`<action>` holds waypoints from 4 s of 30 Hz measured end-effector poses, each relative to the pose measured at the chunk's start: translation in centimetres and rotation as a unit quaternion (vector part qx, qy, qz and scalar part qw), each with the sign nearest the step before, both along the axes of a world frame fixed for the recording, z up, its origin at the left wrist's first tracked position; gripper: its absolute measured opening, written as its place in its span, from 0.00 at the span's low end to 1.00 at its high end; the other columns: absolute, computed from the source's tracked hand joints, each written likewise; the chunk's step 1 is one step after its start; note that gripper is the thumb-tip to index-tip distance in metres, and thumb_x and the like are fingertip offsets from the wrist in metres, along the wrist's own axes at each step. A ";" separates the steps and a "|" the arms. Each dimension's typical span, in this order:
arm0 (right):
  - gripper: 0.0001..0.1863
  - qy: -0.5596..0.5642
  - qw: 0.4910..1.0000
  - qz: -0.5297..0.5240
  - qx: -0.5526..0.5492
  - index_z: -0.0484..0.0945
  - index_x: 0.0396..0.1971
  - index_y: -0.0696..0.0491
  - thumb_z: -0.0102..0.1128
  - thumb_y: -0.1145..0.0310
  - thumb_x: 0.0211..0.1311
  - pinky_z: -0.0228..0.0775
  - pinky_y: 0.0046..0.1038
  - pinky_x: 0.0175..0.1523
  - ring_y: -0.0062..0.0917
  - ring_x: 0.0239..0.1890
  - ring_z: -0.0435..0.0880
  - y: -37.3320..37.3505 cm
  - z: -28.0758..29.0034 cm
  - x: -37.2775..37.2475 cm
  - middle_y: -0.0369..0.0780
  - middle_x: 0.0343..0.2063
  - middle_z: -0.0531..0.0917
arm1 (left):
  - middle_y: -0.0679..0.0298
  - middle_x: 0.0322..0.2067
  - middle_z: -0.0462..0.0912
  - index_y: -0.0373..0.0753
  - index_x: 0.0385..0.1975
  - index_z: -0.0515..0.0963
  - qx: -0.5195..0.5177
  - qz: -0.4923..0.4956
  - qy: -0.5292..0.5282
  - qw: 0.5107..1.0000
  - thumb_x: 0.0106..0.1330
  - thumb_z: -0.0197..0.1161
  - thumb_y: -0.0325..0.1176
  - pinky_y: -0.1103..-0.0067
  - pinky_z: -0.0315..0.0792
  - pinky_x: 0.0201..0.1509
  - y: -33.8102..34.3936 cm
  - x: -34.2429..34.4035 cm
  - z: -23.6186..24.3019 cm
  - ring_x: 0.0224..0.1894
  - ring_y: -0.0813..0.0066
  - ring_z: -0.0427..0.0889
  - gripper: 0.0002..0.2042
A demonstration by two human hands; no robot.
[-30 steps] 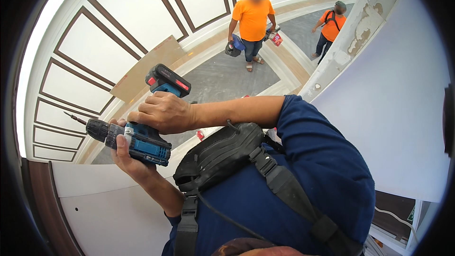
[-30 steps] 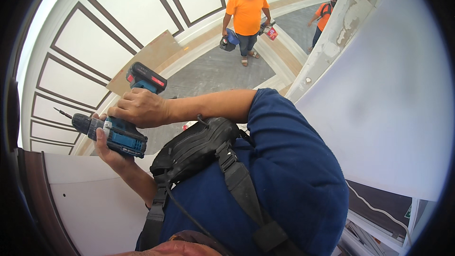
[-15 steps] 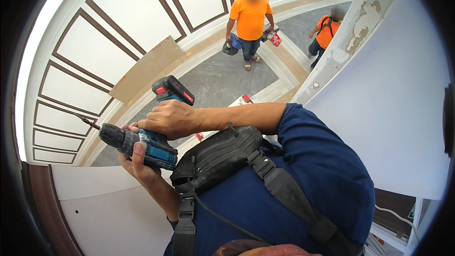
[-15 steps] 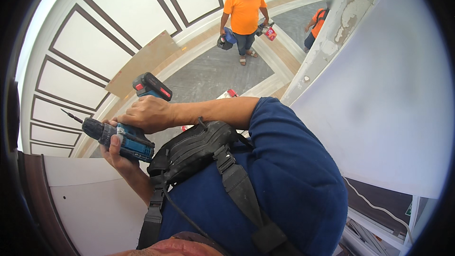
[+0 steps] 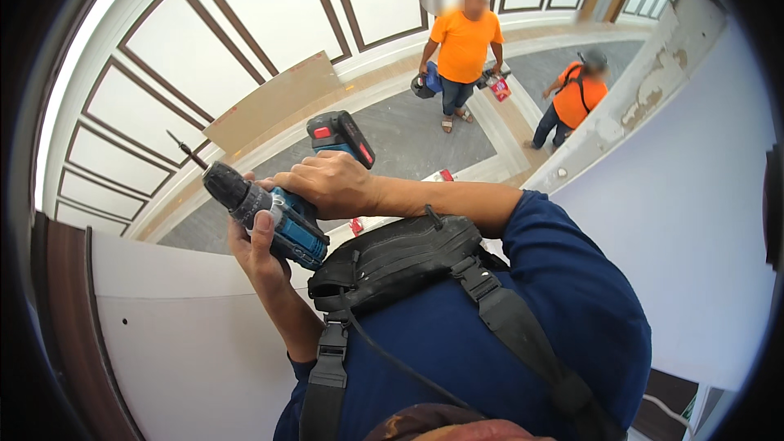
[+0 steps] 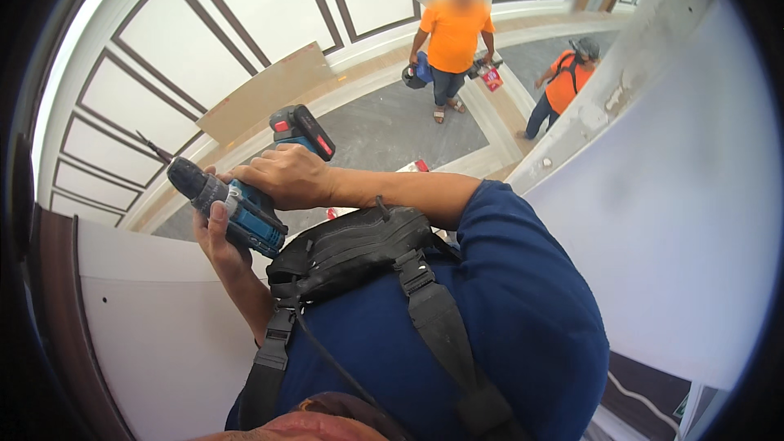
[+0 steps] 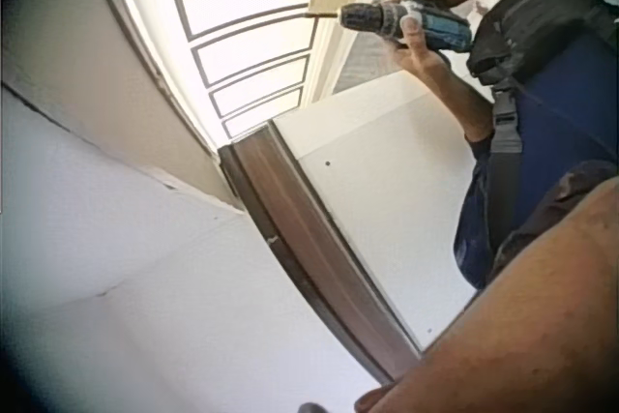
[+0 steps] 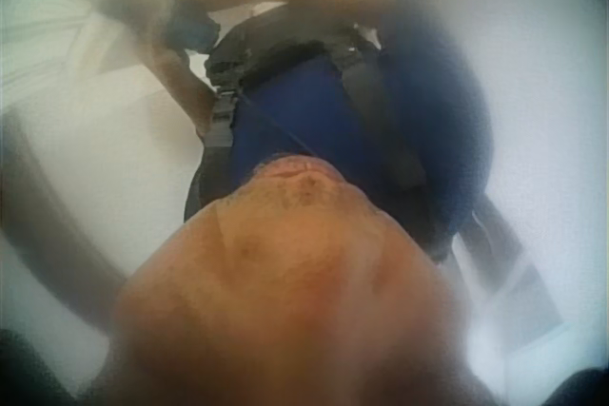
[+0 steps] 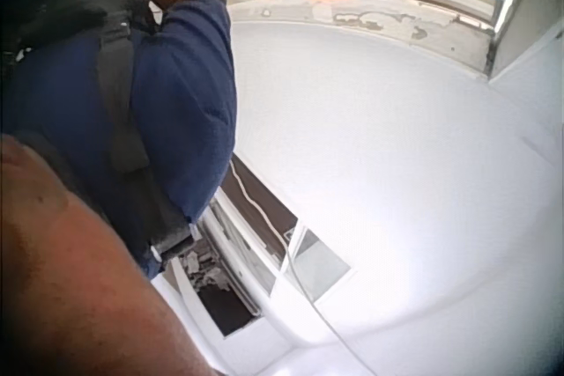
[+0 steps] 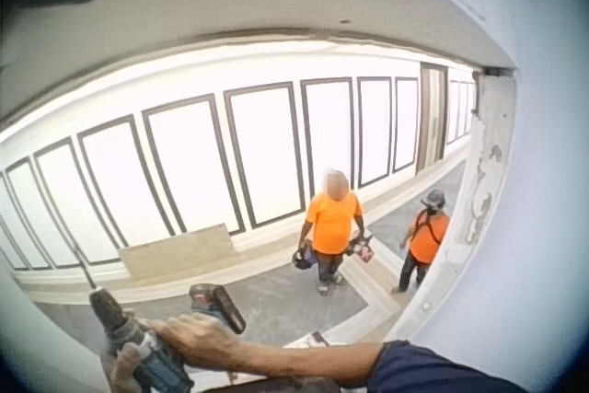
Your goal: The person uses a cordless drill to secure white ceiling panels to a curved ceiling structure. They repeatedly position the panels, align them with the ceiling framework, and drive screws into the material to fasten them in place.
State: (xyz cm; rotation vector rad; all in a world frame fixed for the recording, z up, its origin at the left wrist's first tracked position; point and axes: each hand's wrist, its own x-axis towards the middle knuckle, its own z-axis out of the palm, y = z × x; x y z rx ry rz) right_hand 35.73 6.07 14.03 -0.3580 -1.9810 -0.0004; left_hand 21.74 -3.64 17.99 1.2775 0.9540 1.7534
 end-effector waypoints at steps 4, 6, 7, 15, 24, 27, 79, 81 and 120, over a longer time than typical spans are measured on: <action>0.26 -0.021 1.000 0.020 -0.004 0.75 0.51 0.48 0.66 0.68 0.48 0.75 0.30 0.33 0.28 0.26 0.83 -0.1 0.3 -0.1 0.36 0.24 0.81 | 0.52 0.48 0.78 0.27 0.62 0.64 0.008 0.018 0.002 1.000 0.63 0.63 0.38 0.72 0.72 0.57 -0.7 0.2 -0.3 0.52 0.65 0.77 0.31; 0.25 0.002 0.998 0.061 0.006 0.74 0.53 0.49 0.65 0.67 0.51 0.76 0.32 0.34 0.30 0.26 0.84 -0.1 0.9 -0.6 0.38 0.23 0.81 | 0.53 0.48 0.78 0.28 0.61 0.66 0.004 0.041 -0.013 0.999 0.62 0.65 0.36 0.73 0.71 0.57 -1.3 -0.1 0.0 0.51 0.68 0.77 0.29; 0.30 -0.041 0.997 0.061 0.020 0.73 0.56 0.49 0.66 0.68 0.49 0.74 0.31 0.33 0.29 0.25 0.83 0.4 1.3 -0.7 0.36 0.23 0.80 | 0.56 0.48 0.78 0.30 0.61 0.67 0.020 0.058 -0.005 0.998 0.63 0.63 0.35 0.75 0.71 0.56 -1.3 0.1 0.5 0.50 0.71 0.77 0.27; 0.23 -0.086 0.988 0.038 0.122 0.75 0.43 0.55 0.66 0.74 0.42 0.72 0.30 0.32 0.28 0.25 0.81 1.1 3.9 3.1 0.37 0.22 0.77 | 0.63 0.46 0.80 0.35 0.59 0.70 0.084 0.037 0.017 0.996 0.67 0.63 0.41 0.81 0.69 0.55 -0.8 2.3 2.3 0.49 0.80 0.76 0.24; 0.23 -0.117 0.973 0.092 0.175 0.74 0.43 0.58 0.71 0.69 0.45 0.75 0.33 0.38 0.36 0.30 0.85 0.6 6.3 3.1 0.44 0.28 0.83 | 0.64 0.47 0.76 0.35 0.60 0.66 0.134 0.095 0.020 0.986 0.64 0.67 0.46 0.79 0.68 0.56 -3.3 4.0 1.4 0.48 0.79 0.74 0.31; 0.24 -0.069 0.971 0.105 0.202 0.76 0.44 0.53 0.68 0.72 0.41 0.73 0.29 0.36 0.29 0.27 0.83 0.1 7.3 2.6 0.37 0.25 0.81 | 0.62 0.51 0.73 0.35 0.64 0.61 0.168 0.150 0.031 0.974 0.62 0.69 0.48 0.75 0.65 0.60 -4.2 5.6 0.8 0.53 0.75 0.71 0.36; 0.25 0.023 0.990 0.069 0.119 0.76 0.42 0.56 0.75 0.66 0.43 0.74 0.30 0.32 0.33 0.24 0.84 0.2 5.2 0.7 0.41 0.24 0.83 | 0.53 0.45 0.81 0.29 0.58 0.70 0.298 0.467 0.069 0.830 0.53 0.74 0.34 0.76 0.75 0.51 -0.8 8.3 -3.2 0.45 0.71 0.82 0.32; 0.23 0.017 0.990 0.070 0.124 0.76 0.41 0.56 0.74 0.66 0.43 0.74 0.30 0.32 0.33 0.24 0.84 0.1 5.2 0.7 0.41 0.23 0.82 | 0.54 0.44 0.82 0.29 0.57 0.70 0.310 0.470 0.070 0.824 0.53 0.74 0.33 0.76 0.75 0.51 -0.8 8.3 -3.1 0.44 0.71 0.82 0.32; 0.20 -0.031 0.993 0.042 0.107 0.75 0.38 0.56 0.72 0.70 0.44 0.75 0.30 0.31 0.32 0.28 0.86 -0.4 6.6 0.2 0.41 0.28 0.83 | 0.54 0.46 0.81 0.27 0.58 0.69 0.303 0.466 0.053 0.830 0.54 0.72 0.30 0.75 0.73 0.54 -0.6 7.9 -2.3 0.47 0.71 0.80 0.31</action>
